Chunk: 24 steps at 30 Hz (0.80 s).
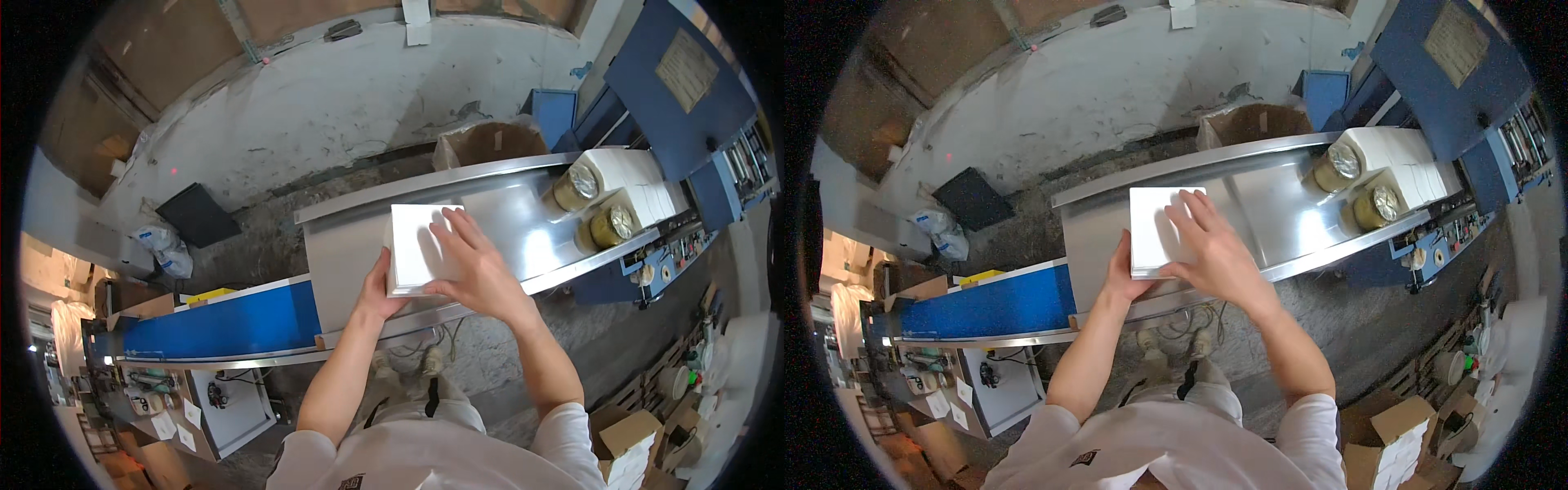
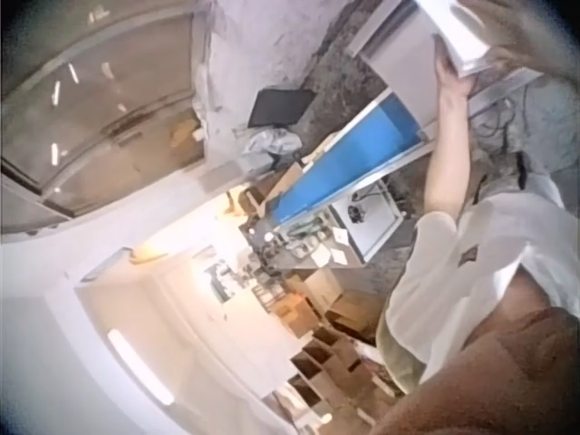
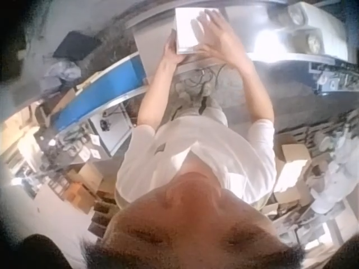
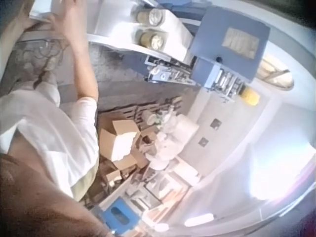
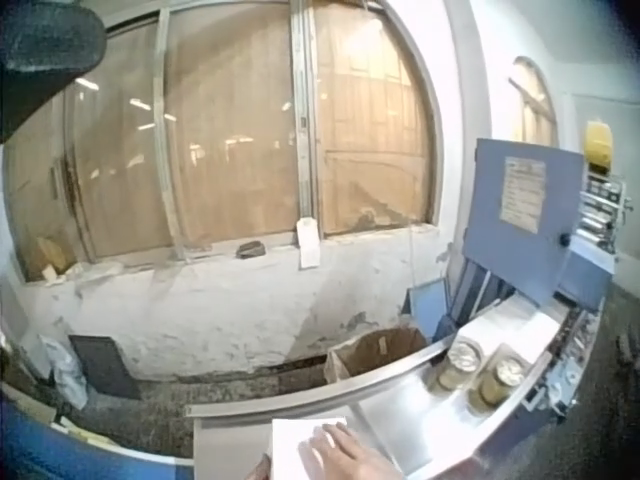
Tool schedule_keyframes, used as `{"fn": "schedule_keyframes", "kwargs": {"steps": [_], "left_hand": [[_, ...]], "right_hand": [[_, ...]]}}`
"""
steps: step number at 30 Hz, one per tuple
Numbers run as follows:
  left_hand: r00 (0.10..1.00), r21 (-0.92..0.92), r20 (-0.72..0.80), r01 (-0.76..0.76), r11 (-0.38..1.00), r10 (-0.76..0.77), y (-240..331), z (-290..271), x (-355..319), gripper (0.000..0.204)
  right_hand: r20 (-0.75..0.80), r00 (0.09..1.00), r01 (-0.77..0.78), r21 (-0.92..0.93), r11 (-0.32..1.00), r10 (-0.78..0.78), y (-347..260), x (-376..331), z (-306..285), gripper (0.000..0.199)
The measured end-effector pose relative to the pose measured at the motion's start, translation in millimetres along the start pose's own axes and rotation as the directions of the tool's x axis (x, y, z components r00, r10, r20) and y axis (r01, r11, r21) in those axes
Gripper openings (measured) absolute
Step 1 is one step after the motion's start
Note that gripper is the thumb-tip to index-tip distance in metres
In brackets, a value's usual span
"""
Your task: Inspecting, stacking, and feeding paper napkins into a processing machine.
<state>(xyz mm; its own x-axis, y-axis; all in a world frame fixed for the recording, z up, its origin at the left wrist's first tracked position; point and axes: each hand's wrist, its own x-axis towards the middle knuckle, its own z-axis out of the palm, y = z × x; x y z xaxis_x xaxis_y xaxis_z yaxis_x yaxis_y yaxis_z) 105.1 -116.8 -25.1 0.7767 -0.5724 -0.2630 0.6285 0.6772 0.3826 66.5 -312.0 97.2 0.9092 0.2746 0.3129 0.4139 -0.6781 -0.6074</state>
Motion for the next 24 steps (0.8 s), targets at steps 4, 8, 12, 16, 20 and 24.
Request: {"fn": "schedule_keyframes", "kwargs": {"steps": [4,8,12,16,20,24], "left_hand": [[0.999,0.012,0.042,0.022,1.000,-0.022,-5,-13,-9,0.061],[0.986,-0.048,0.140,0.098,0.994,-0.090,-13,-32,-15,0.057],[0.989,-0.165,0.121,0.104,0.981,-0.085,-22,-29,-25,0.056],[0.989,-0.174,0.131,0.092,0.980,-0.069,-24,-28,-29,0.053],[0.995,-0.129,0.082,0.066,0.989,-0.056,-22,-25,-31,0.057],[0.998,-0.034,0.051,0.036,0.999,-0.035,-25,-30,-31,0.064]], "right_hand": [[0.154,0.984,0.065,0.128,0.990,-0.085,-3,8,-16,0.082],[0.004,1.000,0.000,0.053,0.999,0.000,6,22,-23,0.078],[0.386,0.903,-0.267,0.157,0.951,0.190,17,42,-27,0.057],[0.433,0.883,-0.313,0.256,0.915,0.181,7,36,-26,0.048],[0.230,0.969,-0.135,0.195,0.972,0.089,1,31,-21,0.038],[0.126,0.989,-0.097,0.167,0.981,0.076,-4,26,-19,0.035]]}}
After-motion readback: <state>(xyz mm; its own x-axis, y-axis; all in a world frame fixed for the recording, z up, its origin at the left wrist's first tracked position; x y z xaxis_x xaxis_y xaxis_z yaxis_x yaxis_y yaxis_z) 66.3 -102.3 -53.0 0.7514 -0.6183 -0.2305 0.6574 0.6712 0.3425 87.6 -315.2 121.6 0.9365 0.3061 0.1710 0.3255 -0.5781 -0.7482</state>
